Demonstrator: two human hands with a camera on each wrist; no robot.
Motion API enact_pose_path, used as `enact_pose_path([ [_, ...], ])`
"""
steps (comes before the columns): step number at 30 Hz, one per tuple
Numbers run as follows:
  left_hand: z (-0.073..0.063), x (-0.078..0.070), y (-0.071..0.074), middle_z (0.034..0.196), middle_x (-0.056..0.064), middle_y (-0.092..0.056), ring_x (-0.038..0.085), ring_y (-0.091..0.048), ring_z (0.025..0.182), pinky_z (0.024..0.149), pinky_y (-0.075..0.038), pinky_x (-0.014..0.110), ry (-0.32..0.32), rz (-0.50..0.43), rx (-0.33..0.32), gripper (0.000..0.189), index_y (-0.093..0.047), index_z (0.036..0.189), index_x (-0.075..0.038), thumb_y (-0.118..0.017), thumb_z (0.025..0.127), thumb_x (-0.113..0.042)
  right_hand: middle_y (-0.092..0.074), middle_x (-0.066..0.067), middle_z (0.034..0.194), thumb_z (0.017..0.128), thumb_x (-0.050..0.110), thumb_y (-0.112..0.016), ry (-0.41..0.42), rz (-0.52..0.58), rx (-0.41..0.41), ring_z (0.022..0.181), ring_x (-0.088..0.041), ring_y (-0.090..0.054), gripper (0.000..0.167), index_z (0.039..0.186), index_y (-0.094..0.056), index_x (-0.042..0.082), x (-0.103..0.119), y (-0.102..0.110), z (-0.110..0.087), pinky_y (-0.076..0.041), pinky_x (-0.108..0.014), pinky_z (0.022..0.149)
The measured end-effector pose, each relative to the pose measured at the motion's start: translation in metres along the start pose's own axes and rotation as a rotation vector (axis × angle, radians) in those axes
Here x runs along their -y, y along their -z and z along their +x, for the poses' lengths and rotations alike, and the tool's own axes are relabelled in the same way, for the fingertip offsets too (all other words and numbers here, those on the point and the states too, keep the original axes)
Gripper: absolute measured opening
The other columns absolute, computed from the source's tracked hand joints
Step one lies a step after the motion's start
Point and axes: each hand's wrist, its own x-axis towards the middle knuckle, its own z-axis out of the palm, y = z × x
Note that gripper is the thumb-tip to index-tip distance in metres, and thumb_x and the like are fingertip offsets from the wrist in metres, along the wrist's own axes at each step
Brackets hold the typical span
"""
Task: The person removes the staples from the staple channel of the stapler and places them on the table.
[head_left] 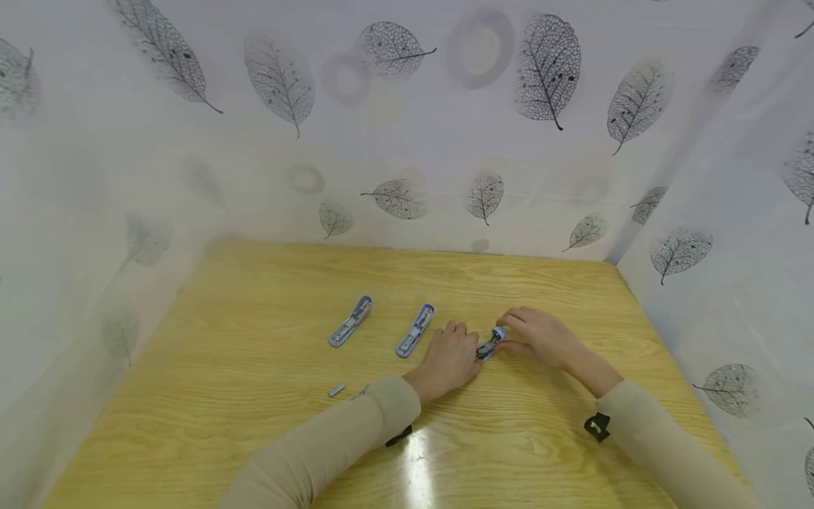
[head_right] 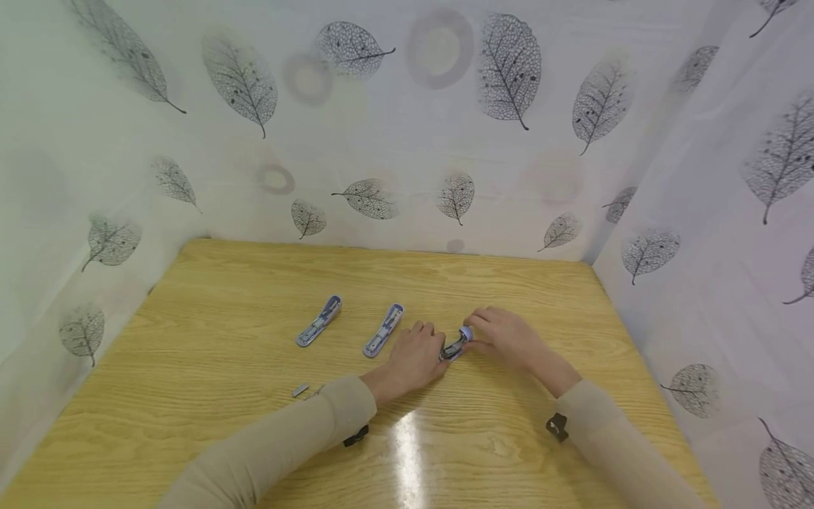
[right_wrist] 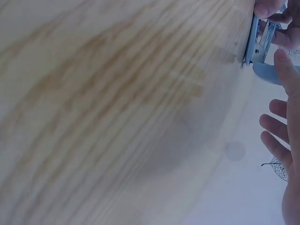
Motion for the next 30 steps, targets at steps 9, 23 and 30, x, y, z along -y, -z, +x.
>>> enact_pose_path([
  [9, 0.000, -0.001, 0.000, 0.109, -0.001, -0.068, 0.016, -0.061, 0.101, 0.083, -0.055, 0.033, 0.001, 0.003, 0.000, 0.043, -0.073, 0.119, -0.019, -0.069, 0.097, -0.056, -0.075, -0.004, 0.103, 0.078, 0.035, -0.091, 0.005, -0.086, -0.016, 0.088, -0.022, -0.073, 0.047, 0.113, -0.072, 0.010, -0.005, 0.001, -0.002, -0.063, -0.039, 0.075],
  [23, 0.001, 0.000, -0.001, 0.105, -0.001, -0.066, 0.015, -0.059, 0.097, 0.079, -0.052, 0.030, 0.010, -0.010, -0.008, 0.039, -0.072, 0.114, -0.019, -0.069, 0.097, -0.055, -0.074, -0.006, 0.108, 0.087, 0.041, -0.082, -0.128, -0.128, 0.115, 0.091, -0.024, -0.072, 0.045, 0.118, -0.070, 0.010, -0.021, -0.002, -0.007, -0.062, -0.041, 0.077],
  [30, 0.000, -0.001, -0.001, 0.104, -0.002, -0.066, 0.015, -0.058, 0.095, 0.078, -0.051, 0.030, 0.015, -0.007, -0.013, 0.039, -0.071, 0.111, -0.019, -0.069, 0.097, -0.055, -0.073, -0.004, 0.106, 0.088, 0.043, -0.081, -0.149, -0.128, 0.149, 0.088, -0.021, -0.070, 0.042, 0.116, -0.071, 0.013, -0.026, -0.007, -0.010, -0.060, -0.039, 0.074],
])
